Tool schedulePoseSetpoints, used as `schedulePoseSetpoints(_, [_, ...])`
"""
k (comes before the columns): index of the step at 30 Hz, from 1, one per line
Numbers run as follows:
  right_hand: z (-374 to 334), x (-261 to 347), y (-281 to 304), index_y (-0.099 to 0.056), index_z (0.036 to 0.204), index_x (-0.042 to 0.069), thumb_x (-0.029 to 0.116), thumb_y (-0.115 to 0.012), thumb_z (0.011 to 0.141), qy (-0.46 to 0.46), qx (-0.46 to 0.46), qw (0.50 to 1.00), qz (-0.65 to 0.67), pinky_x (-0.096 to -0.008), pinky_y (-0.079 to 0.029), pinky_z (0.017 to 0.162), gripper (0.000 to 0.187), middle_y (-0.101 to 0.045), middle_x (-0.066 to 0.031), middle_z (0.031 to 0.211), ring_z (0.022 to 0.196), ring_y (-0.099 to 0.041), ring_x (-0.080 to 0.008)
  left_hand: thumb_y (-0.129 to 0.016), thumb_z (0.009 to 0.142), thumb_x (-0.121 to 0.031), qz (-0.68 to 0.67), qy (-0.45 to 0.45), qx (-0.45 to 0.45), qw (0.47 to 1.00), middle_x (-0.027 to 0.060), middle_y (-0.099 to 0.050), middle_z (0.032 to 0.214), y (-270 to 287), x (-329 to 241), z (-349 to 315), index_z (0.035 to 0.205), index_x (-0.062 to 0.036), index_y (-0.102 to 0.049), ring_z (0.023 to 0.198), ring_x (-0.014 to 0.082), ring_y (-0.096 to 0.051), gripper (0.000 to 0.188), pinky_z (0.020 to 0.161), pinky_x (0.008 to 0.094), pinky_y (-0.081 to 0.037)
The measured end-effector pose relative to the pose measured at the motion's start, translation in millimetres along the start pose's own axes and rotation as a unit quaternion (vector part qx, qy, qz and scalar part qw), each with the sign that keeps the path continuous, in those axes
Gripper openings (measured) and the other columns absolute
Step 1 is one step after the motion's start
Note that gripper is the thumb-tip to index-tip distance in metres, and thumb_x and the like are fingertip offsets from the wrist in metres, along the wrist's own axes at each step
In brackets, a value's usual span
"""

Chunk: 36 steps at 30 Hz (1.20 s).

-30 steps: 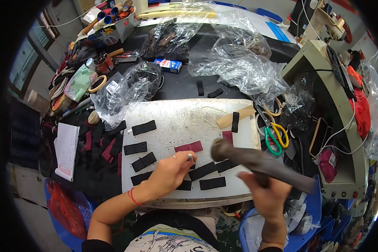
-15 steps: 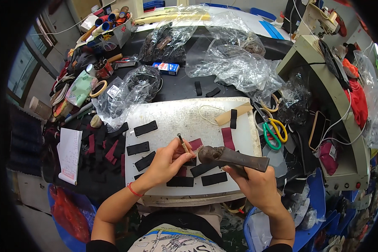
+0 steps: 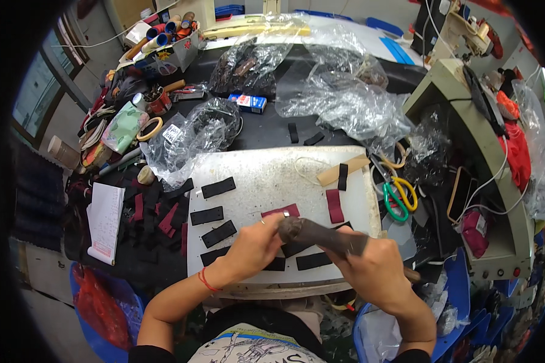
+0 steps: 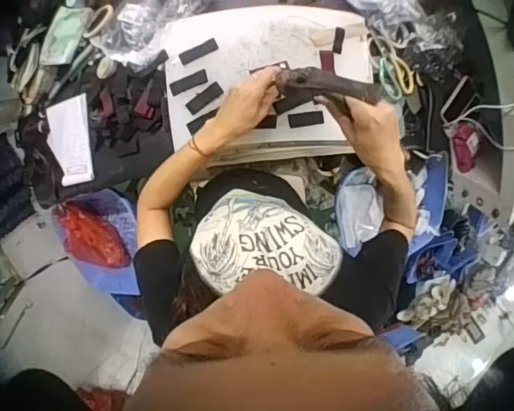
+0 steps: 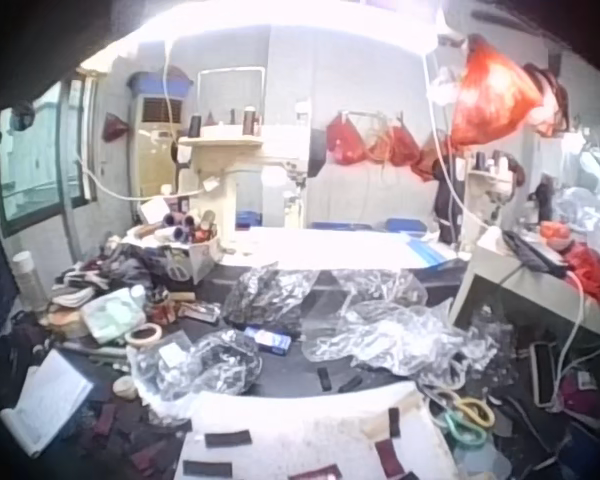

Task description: The person repeatedly places small metal fasteners onto rectangular fabric pieces and strikes them with a hammer to secure them. They handle black and maroon fabric pieces one at a time, moving finished pieces aside and continuing the process on a cluttered workbench.

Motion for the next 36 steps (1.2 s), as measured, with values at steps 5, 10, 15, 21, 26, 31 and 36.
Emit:
schedulePoseSetpoints(5, [-5,-10,-25,-0.067,0.090,0.008,0.024,-0.073,0.083,0.001,-0.078,0.996,0.044,-0.0377,-0.044,0.045,0.019,-0.061,-0.0093,0.063,0.050,-0.059,-0.0285,-0.057,0.093,-0.006,-0.253,0.200,-0.049,0.945,0.0132,-0.065,0.090,26,7,13,0.109,0.0023,-0.049,0.088,0.0199,-0.068,0.020,0.077,0.0296,-0.057])
schedulePoseSetpoints(10, [0,-5,-51,-0.058,0.087,0.006,0.025,-0.070,0.085,0.035,-0.020,0.998,0.051,-0.0392,-0.043,0.045,0.023,-0.060,-0.0099,0.064,0.052,-0.059,-0.0299,-0.054,0.096,-0.005,-0.295,0.206,-0.074,0.930,0.0120,-0.063,0.100,48,17,-11,0.118,0.0010,-0.048,0.096,0.0178,-0.065,0.024,0.084,0.0293,-0.056])
schedulePoseSetpoints(15, [16,7,-60,-0.048,0.079,0.005,0.025,-0.067,0.086,0.031,0.048,0.997,0.051,-0.0418,-0.043,0.044,0.029,-0.058,-0.0105,0.062,0.052,-0.059,-0.0319,-0.054,0.096,-0.005,-0.287,0.231,-0.042,0.929,0.0119,-0.064,0.101,47,27,-21,0.118,0.0009,-0.049,0.097,0.0171,-0.065,0.023,0.084,0.0286,-0.056])
schedulePoseSetpoints(21, [19,9,-62,-0.050,0.083,0.005,0.024,-0.066,0.087,0.015,0.079,0.997,0.018,-0.0425,-0.044,0.044,0.025,-0.059,-0.0105,0.062,0.053,-0.060,-0.0326,-0.056,0.094,-0.004,-0.269,0.244,-0.064,0.930,0.0124,-0.065,0.099,40,34,-24,0.113,0.0021,-0.051,0.091,0.0169,-0.067,0.020,0.080,0.0272,-0.056])
schedulePoseSetpoints(26, [18,8,-63,-0.052,0.083,0.005,0.024,-0.068,0.085,0.020,0.066,0.998,0.011,-0.0410,-0.044,0.045,0.025,-0.060,-0.0106,0.064,0.054,-0.060,-0.0320,-0.058,0.092,-0.003,-0.189,0.187,-0.063,0.962,0.0106,-0.067,0.090,41,27,-21,0.105,0.0017,-0.055,0.087,0.0158,-0.068,0.014,0.075,0.0264,-0.055])
schedulePoseSetpoints(31, [26,14,-25,-0.069,0.098,0.003,0.013,-0.073,0.083,0.033,-0.126,0.984,0.124,-0.0296,-0.046,0.050,0.018,-0.065,-0.0117,0.075,0.055,-0.062,-0.0225,-0.062,0.088,-0.003,-0.035,0.054,-0.026,0.998,0.0155,-0.066,0.083,44,19,-21,0.101,-0.0004,-0.056,0.073,0.0253,-0.068,0.014,0.066,0.0292,-0.054])
schedulePoseSetpoints(36, [45,28,-11,-0.064,0.085,0.004,0.011,-0.071,0.081,0.083,-0.090,0.990,0.065,-0.0372,-0.047,0.049,0.011,-0.063,-0.0135,0.069,0.055,-0.061,-0.0314,-0.059,0.089,-0.004,0.059,-0.006,0.010,0.998,0.0167,-0.064,0.083,38,8,-26,0.104,-0.0001,-0.052,0.076,0.0372,-0.064,0.017,0.061,0.0421,-0.050])
Point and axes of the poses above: each hand's wrist, its own z-axis towards the middle knuckle, its own y-axis out of the back of the hand, x = y × z, the point moved 1 cm from there along z, towards the middle knuckle
